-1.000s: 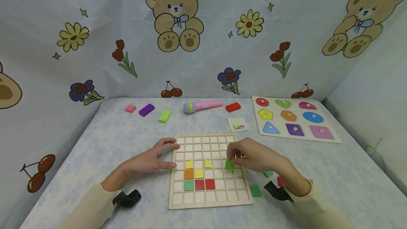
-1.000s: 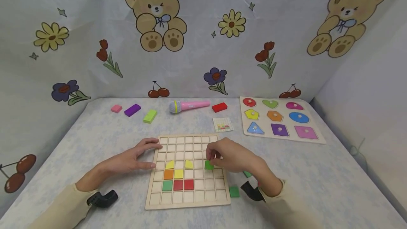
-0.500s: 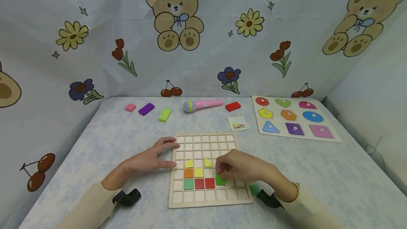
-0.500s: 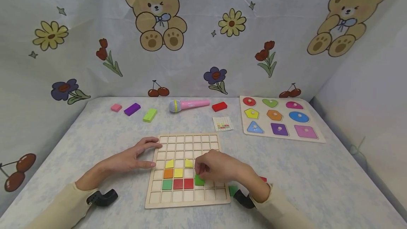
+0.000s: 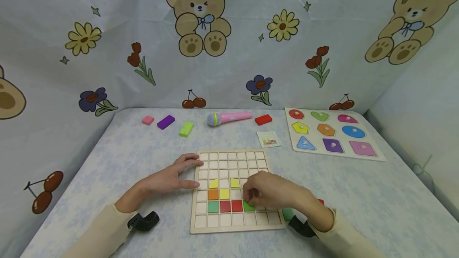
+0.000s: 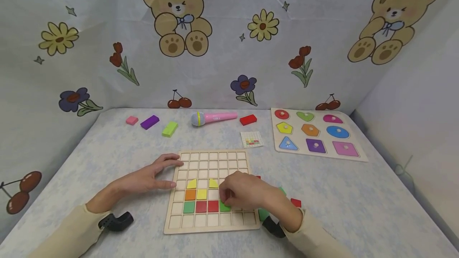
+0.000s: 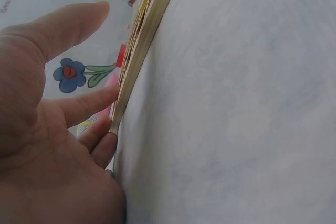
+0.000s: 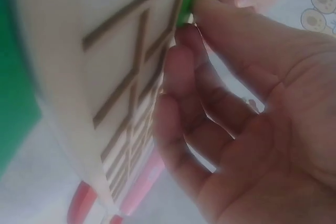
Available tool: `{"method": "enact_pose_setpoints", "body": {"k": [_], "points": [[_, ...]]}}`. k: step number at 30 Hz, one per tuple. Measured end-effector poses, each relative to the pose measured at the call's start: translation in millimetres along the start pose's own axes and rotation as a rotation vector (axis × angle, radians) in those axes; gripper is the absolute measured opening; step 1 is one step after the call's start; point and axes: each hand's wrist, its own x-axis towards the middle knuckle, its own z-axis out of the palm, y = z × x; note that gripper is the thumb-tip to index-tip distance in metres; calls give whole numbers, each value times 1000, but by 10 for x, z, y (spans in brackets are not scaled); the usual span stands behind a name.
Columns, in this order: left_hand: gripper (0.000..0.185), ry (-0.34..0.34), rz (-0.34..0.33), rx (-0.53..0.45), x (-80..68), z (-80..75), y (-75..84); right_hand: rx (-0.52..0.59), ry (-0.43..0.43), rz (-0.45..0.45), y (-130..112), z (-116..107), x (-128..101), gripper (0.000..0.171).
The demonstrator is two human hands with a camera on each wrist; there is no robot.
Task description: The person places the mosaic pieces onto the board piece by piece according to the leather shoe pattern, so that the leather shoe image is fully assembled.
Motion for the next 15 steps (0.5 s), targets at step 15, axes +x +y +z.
{"method": "enact_pose_setpoints", "body": {"k": [15], "points": [[65,-9,0,-12,3,-21,-18,11,75,192,343,-267,-465,11]]}}
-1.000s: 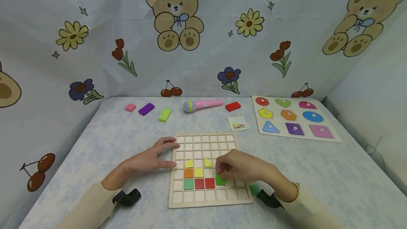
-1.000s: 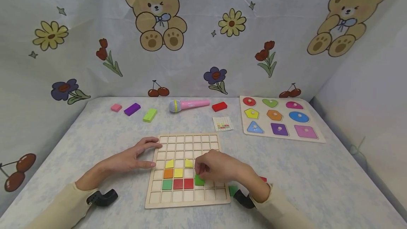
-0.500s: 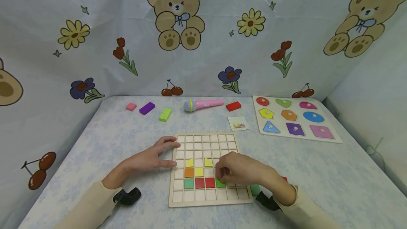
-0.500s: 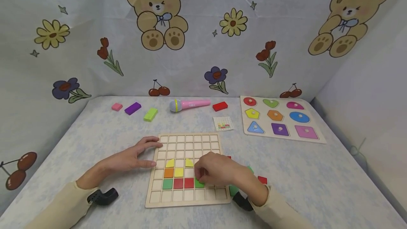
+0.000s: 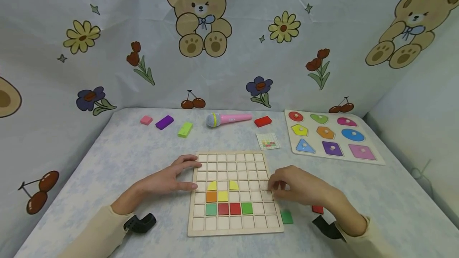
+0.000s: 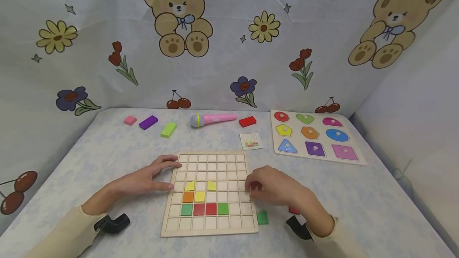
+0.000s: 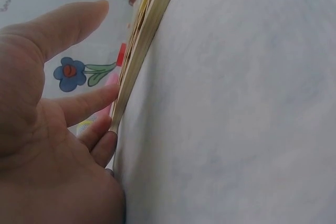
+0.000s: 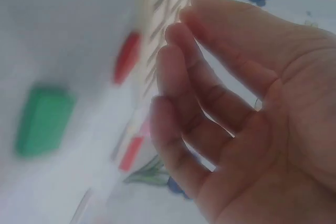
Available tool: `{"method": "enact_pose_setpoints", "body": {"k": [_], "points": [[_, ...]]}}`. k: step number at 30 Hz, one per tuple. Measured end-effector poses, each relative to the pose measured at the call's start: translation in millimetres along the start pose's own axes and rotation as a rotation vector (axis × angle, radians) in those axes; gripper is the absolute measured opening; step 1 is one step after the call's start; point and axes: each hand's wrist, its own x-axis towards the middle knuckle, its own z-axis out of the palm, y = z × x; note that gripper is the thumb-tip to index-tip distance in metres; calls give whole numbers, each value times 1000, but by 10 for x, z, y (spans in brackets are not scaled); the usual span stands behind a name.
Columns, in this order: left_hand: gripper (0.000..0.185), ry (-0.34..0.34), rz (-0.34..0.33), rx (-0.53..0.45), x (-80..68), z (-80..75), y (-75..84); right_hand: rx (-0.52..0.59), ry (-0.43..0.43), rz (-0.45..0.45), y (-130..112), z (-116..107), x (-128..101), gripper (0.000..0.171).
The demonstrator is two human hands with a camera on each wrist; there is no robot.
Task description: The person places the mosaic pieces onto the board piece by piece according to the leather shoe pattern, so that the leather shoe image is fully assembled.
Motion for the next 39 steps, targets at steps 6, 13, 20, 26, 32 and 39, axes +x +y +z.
{"method": "enact_pose_setpoints", "body": {"k": [6,13,20,26,32,39], "points": [[67,-3,0,-4,1,2,21,-11,25,120,208,-41,-208,21],[66,3,3,9,-14,-12,6,-16,42,223,354,-35,-355,29],[66,-5,15,16,-20,-13,5,-1,35,241,453,9,-404,23],[65,-4,18,15,-8,-4,4,-5,27,205,474,16,-409,22],[65,-4,16,11,-7,-2,-3,-3,38,165,438,-22,-376,18],[65,-10,24,13,-2,-4,3,12,39,83,267,-107,-261,13]]}}
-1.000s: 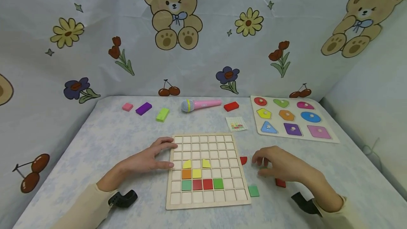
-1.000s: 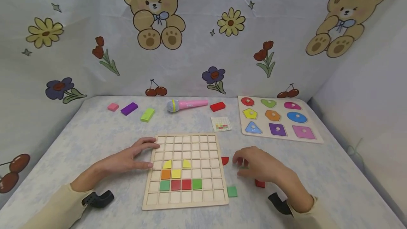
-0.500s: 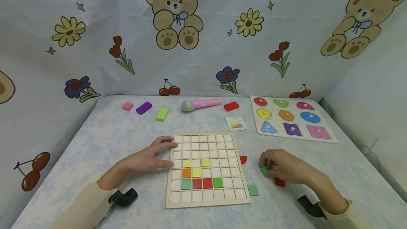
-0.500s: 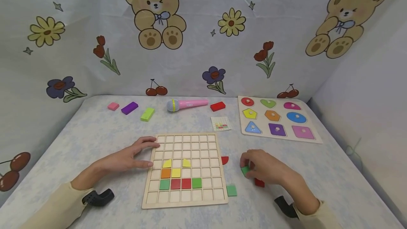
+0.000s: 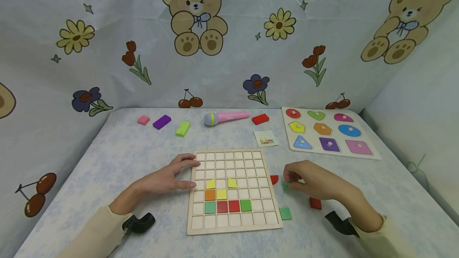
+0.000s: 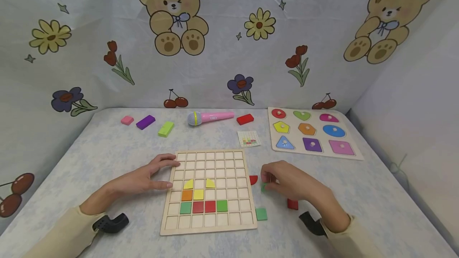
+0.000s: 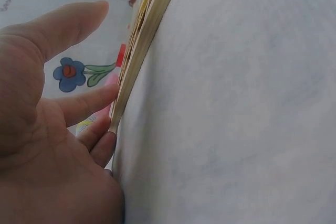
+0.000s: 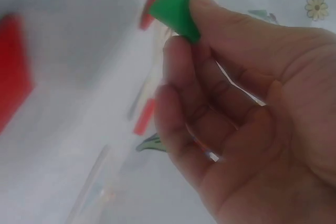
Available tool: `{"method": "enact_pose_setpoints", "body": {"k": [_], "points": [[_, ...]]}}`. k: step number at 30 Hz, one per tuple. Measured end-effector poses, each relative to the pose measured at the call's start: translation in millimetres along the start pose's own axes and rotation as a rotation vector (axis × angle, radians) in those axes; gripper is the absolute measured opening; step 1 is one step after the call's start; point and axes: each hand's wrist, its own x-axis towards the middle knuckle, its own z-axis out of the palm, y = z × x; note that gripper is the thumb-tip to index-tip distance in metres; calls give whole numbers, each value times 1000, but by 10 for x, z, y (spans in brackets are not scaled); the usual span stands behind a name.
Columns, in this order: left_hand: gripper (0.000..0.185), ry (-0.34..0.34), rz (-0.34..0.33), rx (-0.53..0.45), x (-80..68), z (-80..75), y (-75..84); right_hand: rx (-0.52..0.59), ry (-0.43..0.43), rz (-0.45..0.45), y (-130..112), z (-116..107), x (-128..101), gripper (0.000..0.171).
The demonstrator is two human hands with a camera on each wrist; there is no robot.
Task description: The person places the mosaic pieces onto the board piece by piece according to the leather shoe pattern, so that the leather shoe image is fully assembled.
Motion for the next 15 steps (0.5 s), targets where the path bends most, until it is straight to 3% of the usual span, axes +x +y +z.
{"method": "enact_pose_setpoints", "body": {"k": [7,15], "points": [[65,4,6,-3,6,16,0,26,-52,-45,-217,-31,170,11],[65,7,-4,8,3,-4,6,28,-64,-100,-433,100,342,12]]}}
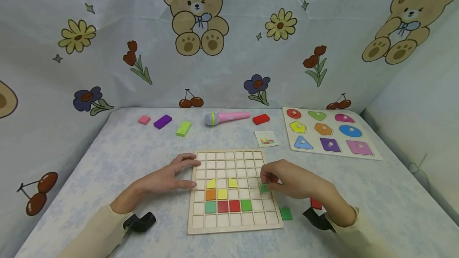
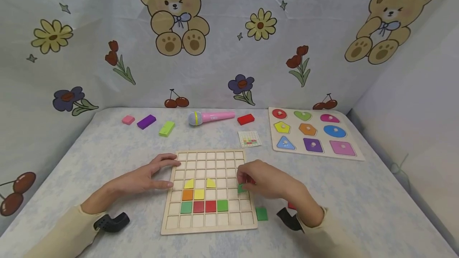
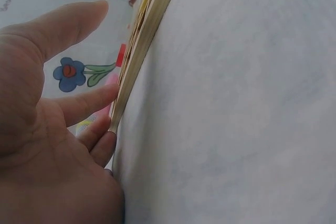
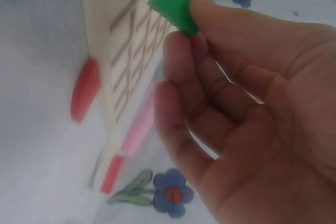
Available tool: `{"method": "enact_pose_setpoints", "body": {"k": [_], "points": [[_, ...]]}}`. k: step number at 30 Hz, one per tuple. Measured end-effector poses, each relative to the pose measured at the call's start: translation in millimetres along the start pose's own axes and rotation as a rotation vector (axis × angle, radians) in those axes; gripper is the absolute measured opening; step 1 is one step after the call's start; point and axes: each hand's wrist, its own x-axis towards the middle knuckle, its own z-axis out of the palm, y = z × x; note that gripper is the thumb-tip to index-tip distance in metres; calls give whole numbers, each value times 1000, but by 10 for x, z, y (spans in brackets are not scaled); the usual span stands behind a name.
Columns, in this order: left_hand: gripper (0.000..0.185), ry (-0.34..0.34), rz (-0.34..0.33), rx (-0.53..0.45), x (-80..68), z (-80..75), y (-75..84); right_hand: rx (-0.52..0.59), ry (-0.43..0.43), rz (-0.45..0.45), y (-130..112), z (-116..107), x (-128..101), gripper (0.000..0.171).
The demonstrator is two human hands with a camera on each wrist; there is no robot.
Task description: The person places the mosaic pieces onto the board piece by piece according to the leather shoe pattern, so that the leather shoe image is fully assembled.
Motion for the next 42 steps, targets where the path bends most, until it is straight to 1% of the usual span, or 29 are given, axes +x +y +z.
{"method": "enact_pose_setpoints", "body": {"k": [5,11,16,22,33,39,42], "points": [[65,0,-5,1,7,-10,-5,11,-21,-28,-95,130,65,10],[66,-2,7,4,8,6,5,37,-25,-58,-101,213,92,8],[66,1,-1,3,5,5,22,29,-22,-69,-96,234,100,9],[67,4,-17,1,4,12,11,18,-45,-64,-104,261,113,8],[66,3,-16,-5,-1,23,18,27,-61,-96,-88,279,89,12],[66,7,-25,-7,-2,32,13,7,-60,-109,-72,265,84,12],[66,7,-23,-10,-3,34,13,1,-56,-96,-61,252,79,11]]}}
